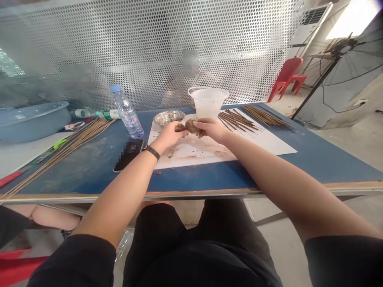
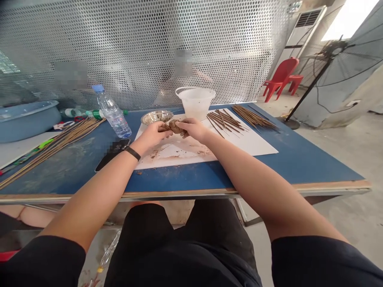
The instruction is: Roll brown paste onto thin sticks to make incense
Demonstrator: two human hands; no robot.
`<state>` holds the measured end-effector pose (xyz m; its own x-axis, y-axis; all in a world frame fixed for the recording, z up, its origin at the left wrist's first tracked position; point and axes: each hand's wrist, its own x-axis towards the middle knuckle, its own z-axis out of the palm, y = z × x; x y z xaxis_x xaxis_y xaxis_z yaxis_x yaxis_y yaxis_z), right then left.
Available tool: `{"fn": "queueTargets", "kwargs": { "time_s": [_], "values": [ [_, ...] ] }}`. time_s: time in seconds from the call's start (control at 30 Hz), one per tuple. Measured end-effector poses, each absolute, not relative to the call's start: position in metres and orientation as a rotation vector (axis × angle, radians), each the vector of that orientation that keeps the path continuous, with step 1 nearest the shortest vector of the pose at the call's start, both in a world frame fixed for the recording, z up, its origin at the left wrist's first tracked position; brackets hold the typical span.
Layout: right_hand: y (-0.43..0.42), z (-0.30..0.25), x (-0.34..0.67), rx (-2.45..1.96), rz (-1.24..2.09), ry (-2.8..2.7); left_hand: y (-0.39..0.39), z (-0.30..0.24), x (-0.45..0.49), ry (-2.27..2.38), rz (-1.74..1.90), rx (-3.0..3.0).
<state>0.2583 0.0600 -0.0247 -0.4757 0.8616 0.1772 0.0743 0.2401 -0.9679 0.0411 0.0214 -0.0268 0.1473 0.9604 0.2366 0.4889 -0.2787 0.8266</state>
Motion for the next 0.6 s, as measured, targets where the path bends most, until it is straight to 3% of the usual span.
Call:
{"fn": "queueTargets", "kwargs": {
  "time_s": [0.6],
  "values": [
    [0.052, -0.022, 0.247, -0.94, 1.193, -1.646, 0.021, -0.017, 0.054, 1.212, 1.304, 1.122]
  ]
}}
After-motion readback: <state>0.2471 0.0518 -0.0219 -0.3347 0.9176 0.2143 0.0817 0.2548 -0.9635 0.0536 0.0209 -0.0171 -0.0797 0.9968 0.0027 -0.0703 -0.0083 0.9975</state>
